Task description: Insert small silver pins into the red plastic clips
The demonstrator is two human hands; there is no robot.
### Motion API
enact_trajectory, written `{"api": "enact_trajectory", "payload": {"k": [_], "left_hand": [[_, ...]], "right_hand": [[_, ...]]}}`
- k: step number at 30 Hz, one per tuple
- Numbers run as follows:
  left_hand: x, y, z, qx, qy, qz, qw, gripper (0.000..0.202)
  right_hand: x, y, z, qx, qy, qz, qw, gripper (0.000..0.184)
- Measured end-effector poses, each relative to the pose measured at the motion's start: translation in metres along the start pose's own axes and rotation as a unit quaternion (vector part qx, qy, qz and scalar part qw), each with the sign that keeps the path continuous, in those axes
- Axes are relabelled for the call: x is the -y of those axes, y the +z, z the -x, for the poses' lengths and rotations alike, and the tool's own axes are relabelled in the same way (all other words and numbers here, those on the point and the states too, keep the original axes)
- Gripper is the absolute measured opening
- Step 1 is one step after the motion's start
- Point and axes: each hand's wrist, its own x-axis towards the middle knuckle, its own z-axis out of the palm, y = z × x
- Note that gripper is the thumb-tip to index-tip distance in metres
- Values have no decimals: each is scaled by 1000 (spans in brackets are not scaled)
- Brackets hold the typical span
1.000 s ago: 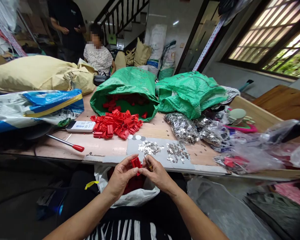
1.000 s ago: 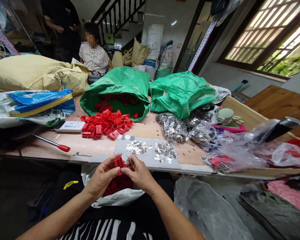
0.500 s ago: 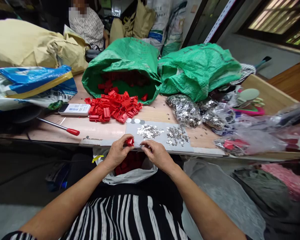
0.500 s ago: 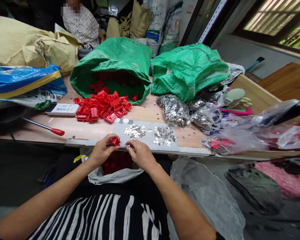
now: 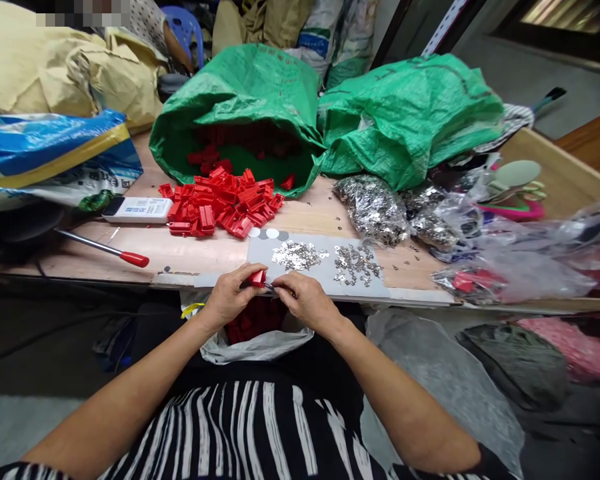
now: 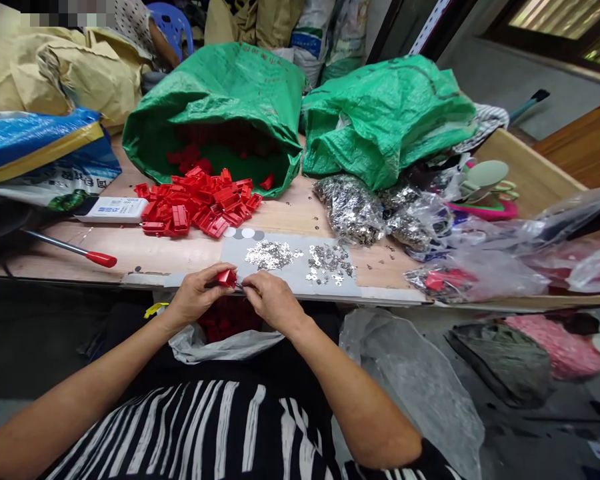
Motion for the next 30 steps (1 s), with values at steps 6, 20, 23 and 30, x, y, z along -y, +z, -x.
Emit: {"api": "enact_trajectory", "payload": {"k": [6,20,23,30], "left_hand": [[1,-1,0,-4,6,1,1000,37],[-4,4,2,-27,-22,35,999,34],[-3,6,3,-38,-28,44,998,33],[-6,7,5,-40,-23,19,999,34]], "right_hand": [[-1,-1,-1,6,-3,6,1000,15],[5,5,-2,23,26,34,999,15],[12,10,-2,26,52,71,996,16],[14,5,-1,20,59,91,994,11]]}}
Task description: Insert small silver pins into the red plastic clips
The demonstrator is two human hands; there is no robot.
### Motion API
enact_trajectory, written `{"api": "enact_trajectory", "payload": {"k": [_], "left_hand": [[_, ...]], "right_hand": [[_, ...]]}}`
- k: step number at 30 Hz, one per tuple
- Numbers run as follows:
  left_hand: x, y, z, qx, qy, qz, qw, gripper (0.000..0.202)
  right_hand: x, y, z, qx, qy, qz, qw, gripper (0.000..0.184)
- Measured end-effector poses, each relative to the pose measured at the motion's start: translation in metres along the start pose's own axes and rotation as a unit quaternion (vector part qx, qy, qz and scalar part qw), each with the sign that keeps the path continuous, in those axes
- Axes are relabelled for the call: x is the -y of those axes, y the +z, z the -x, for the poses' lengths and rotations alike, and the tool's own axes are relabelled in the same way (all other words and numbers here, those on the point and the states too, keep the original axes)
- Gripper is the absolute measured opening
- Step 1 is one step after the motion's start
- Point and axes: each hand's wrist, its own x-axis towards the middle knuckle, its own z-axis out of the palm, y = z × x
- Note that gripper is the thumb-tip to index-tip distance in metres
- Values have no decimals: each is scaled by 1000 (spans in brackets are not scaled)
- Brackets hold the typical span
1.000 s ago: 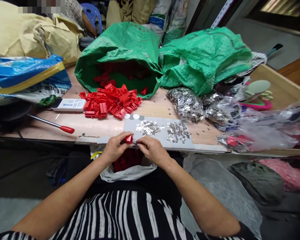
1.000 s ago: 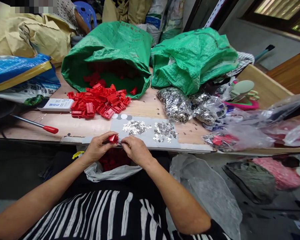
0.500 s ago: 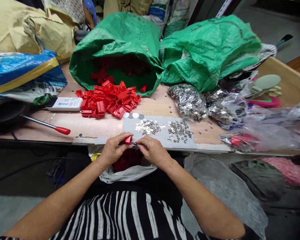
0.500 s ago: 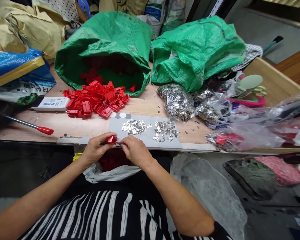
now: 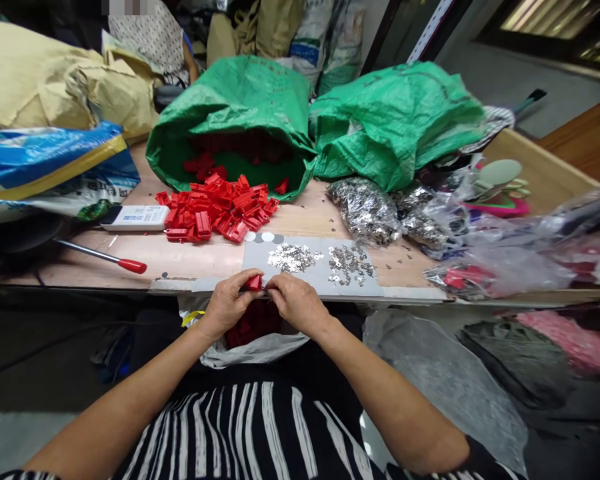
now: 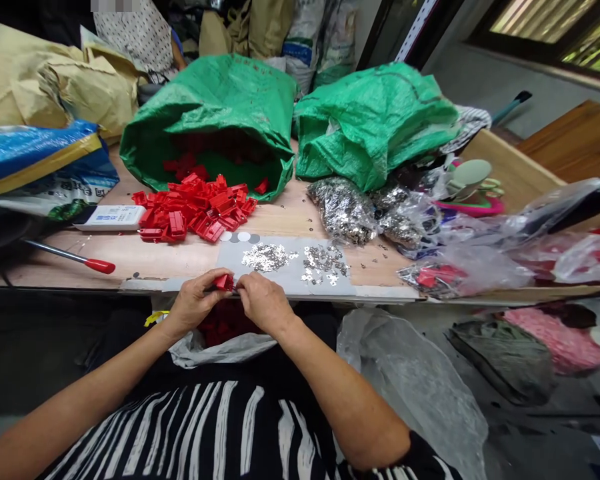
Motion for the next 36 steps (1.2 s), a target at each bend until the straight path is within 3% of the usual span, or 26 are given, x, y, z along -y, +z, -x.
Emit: {"api": "enact_trajectory", "payload": {"k": [7,16,19,21,23,26,29,32,36], "left_hand": [[-10,-1,8,-17,4,16,1000,34],[-18,-4,15,-20,2,72,997,30],[-23,-5,18,-39,-12,121,992,30],[-29,-6,20,-54,-54,195,978,32],[-36,-5,22,-57,-117,314,941,27],[-47,-5,26,-39,-203,516,831,11],[-52,-5,30,-29,-257,622,739,8],[-53,-5,33,-34,-283,657,698,11],[-56,-7,35,-52,-306,679,666,22]], "right_hand": [[0,-14,14,-43,3,-22,999,11],[5,-6,18,-43,-23,-67,997,15],[4,-6,19,-59,-48,-99,992,18],[3,-7,21,-60,-54,-130,988,18],[3,-7,23,-51,-47,-173,982,19],[9,-9,26,-21,-45,-231,972,29],[17,-13,27,12,-55,-236,970,39],[24,-17,25,24,-65,-208,976,36],[28,-19,23,13,-80,-185,979,33]]}}
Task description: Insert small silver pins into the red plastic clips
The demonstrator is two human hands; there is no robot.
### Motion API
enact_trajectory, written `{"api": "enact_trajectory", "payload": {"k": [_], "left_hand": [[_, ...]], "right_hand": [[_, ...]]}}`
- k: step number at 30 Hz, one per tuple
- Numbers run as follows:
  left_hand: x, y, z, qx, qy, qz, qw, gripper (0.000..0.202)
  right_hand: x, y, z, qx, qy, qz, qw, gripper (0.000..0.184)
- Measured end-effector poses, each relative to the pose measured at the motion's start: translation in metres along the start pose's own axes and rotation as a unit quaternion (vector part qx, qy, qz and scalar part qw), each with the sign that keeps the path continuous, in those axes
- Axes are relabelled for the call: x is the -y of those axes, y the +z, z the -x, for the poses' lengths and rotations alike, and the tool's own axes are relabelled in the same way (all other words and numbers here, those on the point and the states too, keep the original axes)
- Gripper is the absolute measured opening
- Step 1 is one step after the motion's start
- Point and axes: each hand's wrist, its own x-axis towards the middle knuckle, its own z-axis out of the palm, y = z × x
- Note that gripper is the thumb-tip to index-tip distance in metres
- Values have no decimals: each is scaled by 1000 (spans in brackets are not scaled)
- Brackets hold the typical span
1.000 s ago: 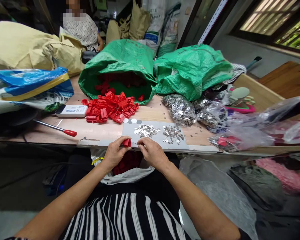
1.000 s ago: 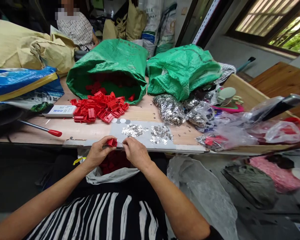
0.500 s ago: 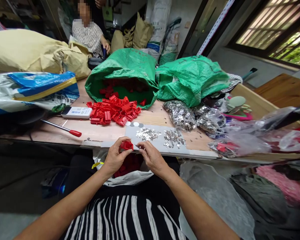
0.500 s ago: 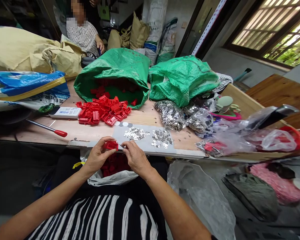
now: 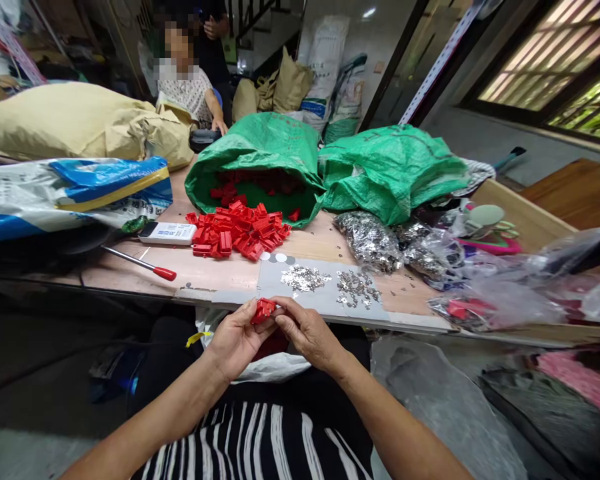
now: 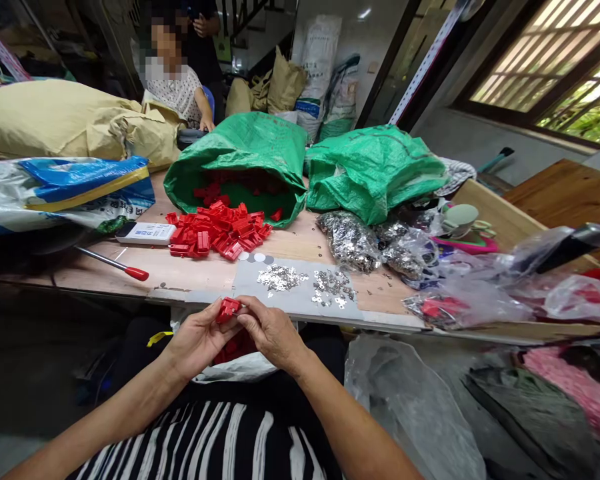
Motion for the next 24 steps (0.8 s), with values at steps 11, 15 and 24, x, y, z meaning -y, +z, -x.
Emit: {"api": "enact_trajectory", "payload": {"k": [11,15,24], "left_hand": [[3,-11,2,28,14,7,999,13],[8,-23,3,52,22,-42,998,11],[16,-85,-24,-27,195,-552,810,13]], "right_hand": [[2,5,-4,-14,-19,10,1000,28],[-10,11,-11,-16,-9,-12,1000,36],[-29,6,-79,-49,88,259,961,31]]}}
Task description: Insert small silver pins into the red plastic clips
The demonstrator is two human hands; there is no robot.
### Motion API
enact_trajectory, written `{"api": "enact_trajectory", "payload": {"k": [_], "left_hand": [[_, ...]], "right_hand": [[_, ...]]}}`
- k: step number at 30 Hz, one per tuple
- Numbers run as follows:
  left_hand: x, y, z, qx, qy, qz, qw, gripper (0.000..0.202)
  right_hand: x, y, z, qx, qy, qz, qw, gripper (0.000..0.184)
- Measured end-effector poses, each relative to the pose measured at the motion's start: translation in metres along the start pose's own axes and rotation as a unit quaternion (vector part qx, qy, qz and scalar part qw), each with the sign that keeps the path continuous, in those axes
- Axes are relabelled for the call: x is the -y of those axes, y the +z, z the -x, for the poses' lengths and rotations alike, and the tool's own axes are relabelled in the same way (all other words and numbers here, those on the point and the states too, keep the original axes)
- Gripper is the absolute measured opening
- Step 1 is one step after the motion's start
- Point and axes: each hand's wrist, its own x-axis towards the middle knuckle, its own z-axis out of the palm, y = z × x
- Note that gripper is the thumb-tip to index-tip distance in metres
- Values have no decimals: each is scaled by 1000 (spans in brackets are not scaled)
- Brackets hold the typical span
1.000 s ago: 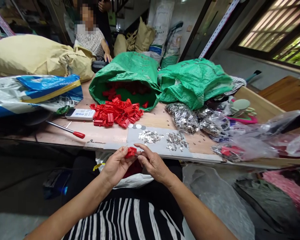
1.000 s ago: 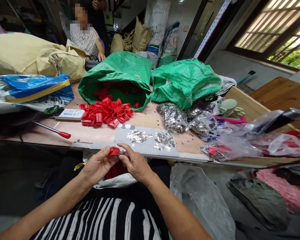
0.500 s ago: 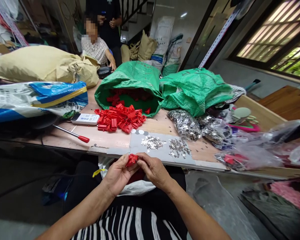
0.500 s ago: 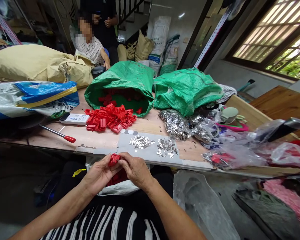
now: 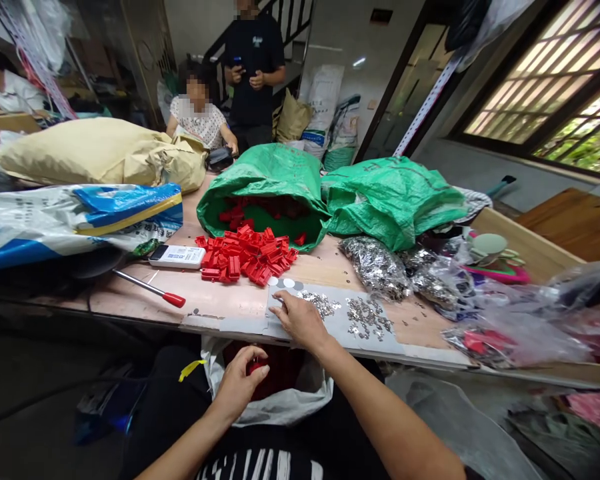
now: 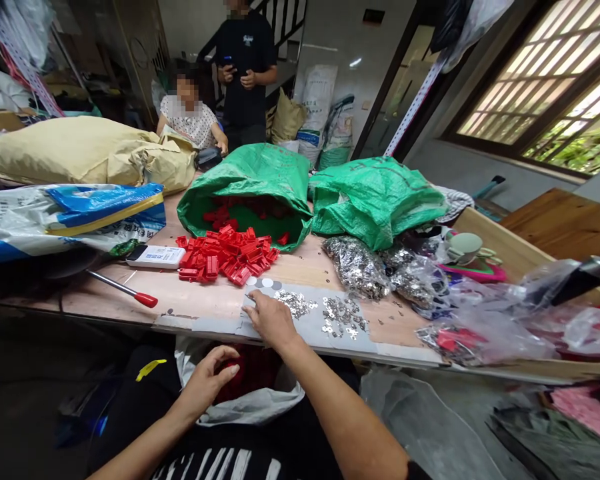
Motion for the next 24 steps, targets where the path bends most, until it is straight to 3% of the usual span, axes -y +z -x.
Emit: {"api": "enact_trajectory", "payload": {"k": [6,12,18,21,24], "left_hand": [[-3,-4,-2,5,15,-42,999,19],[-11,-5,-3,-4,-11,40,999,20],[-20,-7,-9,-31,-38,171,984,28],[-29,-4,-7,-53,-42,217,974,51],[-37,2,0,-21,-28,214,976,64]], "right_hand": [[11,6,-55,13,-2,115,993,49],[13,4,-70,28,-12,116,993,32],[11,-7,-32,21,-33,11,999,20],[13,-3,4,15,-25,-85,996,22],[19,5,40,16,-3,-131,991,20]]}}
